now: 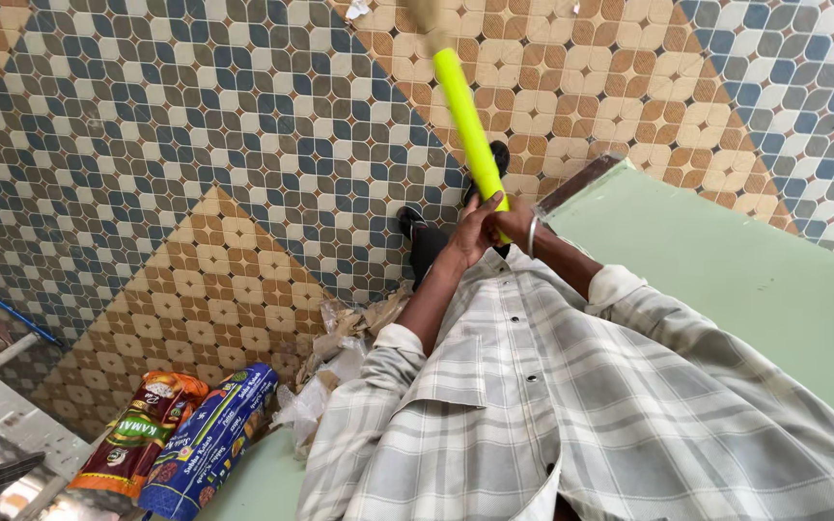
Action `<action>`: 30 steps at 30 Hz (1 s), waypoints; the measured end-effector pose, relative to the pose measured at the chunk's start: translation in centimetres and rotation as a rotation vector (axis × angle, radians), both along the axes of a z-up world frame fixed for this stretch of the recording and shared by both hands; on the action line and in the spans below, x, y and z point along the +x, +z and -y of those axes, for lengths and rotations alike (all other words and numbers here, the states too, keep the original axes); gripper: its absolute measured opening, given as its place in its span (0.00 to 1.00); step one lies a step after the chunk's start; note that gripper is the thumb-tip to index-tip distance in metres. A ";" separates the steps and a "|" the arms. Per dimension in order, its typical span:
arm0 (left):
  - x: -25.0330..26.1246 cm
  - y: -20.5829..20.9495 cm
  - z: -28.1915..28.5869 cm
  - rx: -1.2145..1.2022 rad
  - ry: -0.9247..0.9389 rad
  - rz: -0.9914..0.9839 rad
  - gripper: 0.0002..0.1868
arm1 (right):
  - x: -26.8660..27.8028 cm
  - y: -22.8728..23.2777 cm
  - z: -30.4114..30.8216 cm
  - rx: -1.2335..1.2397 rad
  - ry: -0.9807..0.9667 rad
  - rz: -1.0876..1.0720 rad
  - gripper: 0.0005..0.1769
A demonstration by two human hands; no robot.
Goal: The person sweeps a tiled floor using a broom with a yellow handle, moving scraps of paper and debris into piles while walking across the room.
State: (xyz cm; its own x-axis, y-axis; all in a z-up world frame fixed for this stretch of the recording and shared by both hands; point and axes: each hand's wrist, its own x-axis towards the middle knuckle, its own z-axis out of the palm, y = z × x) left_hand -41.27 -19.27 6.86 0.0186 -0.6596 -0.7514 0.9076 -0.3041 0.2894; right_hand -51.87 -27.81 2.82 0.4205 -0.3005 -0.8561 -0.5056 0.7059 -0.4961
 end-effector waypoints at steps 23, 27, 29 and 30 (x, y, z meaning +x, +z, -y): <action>-4.6 -9.3 9.7 0.072 -0.685 0.185 0.21 | -5.8 -4.5 3.3 -0.030 -0.410 -0.172 0.13; -1.7 -7.2 7.2 -0.003 -0.595 0.301 0.21 | -3.0 -3.2 2.0 -0.116 -0.320 -0.055 0.12; -1.0 -6.7 5.8 -0.081 -0.356 0.332 0.18 | -1.6 -2.7 2.0 -0.240 -0.088 -0.022 0.12; -0.7 -6.7 5.1 -0.083 -0.351 0.336 0.18 | -0.9 -2.6 2.0 -0.244 -0.085 -0.018 0.12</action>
